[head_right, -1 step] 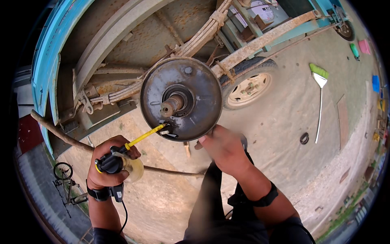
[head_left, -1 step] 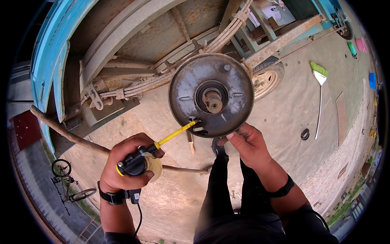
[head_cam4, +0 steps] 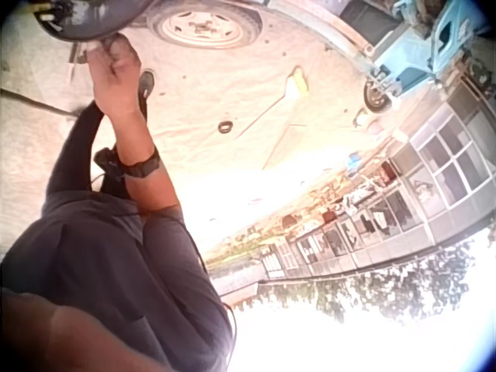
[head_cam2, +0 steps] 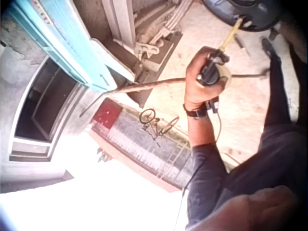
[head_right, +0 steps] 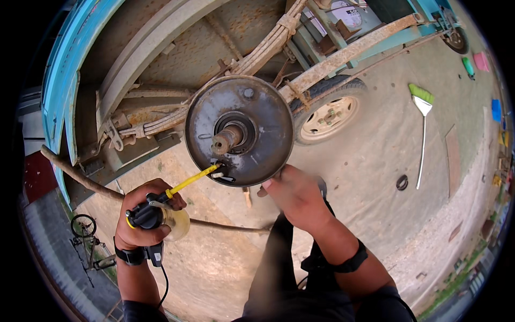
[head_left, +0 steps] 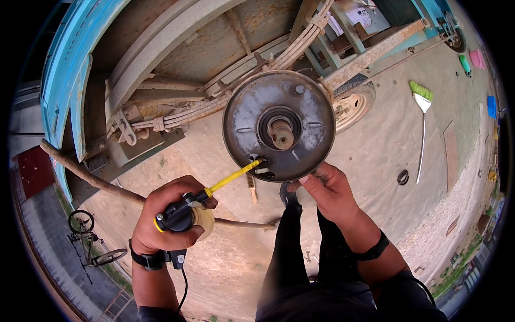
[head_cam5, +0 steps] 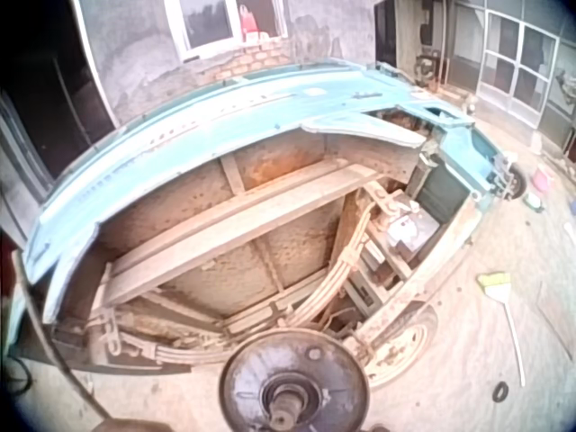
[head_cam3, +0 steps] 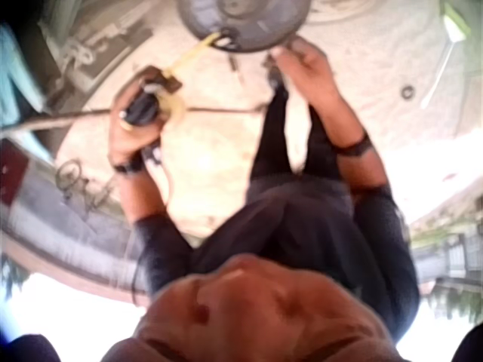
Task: The person cleans a blue three-wheeled vehicle with a broom, then removes a metal hub cover from the rear axle. They spray lubricant into the hub and manipulate the internal components with a tool.
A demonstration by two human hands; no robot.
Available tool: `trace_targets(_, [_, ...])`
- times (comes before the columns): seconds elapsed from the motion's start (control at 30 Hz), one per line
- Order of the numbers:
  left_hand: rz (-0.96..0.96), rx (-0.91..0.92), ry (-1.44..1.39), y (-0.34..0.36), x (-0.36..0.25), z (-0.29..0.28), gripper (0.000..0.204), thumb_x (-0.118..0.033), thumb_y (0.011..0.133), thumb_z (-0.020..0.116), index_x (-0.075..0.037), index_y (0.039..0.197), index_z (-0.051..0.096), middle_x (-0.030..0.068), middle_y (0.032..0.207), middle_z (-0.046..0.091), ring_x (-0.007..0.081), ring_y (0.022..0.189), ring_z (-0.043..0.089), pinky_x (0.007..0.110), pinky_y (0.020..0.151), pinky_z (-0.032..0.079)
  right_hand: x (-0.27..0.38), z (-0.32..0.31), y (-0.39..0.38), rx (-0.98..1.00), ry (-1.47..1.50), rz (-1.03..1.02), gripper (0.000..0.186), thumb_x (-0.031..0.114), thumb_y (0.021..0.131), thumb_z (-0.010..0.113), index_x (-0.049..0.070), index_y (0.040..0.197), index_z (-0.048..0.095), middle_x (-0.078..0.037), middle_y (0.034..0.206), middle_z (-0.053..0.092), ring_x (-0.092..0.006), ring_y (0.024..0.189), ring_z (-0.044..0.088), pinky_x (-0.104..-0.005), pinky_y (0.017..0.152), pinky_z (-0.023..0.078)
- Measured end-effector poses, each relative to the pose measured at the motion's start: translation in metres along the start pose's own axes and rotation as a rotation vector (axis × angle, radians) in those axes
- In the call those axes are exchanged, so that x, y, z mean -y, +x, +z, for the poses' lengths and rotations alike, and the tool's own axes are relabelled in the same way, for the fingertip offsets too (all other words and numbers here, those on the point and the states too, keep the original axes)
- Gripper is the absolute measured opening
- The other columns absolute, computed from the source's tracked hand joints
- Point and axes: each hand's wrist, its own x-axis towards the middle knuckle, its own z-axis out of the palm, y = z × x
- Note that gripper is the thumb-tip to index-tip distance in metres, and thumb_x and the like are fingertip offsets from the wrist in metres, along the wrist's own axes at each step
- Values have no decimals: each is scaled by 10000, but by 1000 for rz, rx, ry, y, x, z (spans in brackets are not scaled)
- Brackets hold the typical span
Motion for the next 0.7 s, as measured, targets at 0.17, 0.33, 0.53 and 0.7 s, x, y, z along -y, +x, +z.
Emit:
trace_targets(0.17, [7, 25, 46, 4, -3, -1, 605, 27, 550, 671, -25, 1146, 584, 178, 993, 660, 349, 954, 693, 462, 879, 550, 9, -9, 6, 49, -4, -1, 241, 152, 1029, 567, -45, 1146, 643, -82, 978, 708, -147, 920, 668, -295, 832, 520])
trace_targets(0.33, [-4, 27, 28, 4, -6, -2, 616, 28, 546, 676, -29, 1153, 582, 177, 992, 655, 350, 958, 693, 461, 877, 550, 13, -4, 2, 31, -14, 42, 244, 156, 1017, 575, -36, 1149, 648, -79, 979, 710, -148, 926, 665, -299, 843, 522])
trace_targets(0.53, [-19, 23, 8, 4, -7, -1, 598, 17, 546, 672, -14, 1138, 594, 184, 998, 666, 355, 955, 692, 470, 879, 547, 19, -11, 11, 35, -67, -2, 233, 170, 1047, 567, -12, 1160, 660, -67, 1009, 712, -153, 943, 670, -324, 880, 525])
trace_targets(0.7, [-15, -20, -40, -1, -2, 1, 567, -23, 550, 685, 0, 1112, 617, 189, 1002, 674, 359, 957, 690, 474, 887, 548, 14, -1, 2, 30, 19, 60, 290, 190, 1013, 569, -43, 1169, 643, -71, 996, 708, -134, 919, 666, -305, 852, 528])
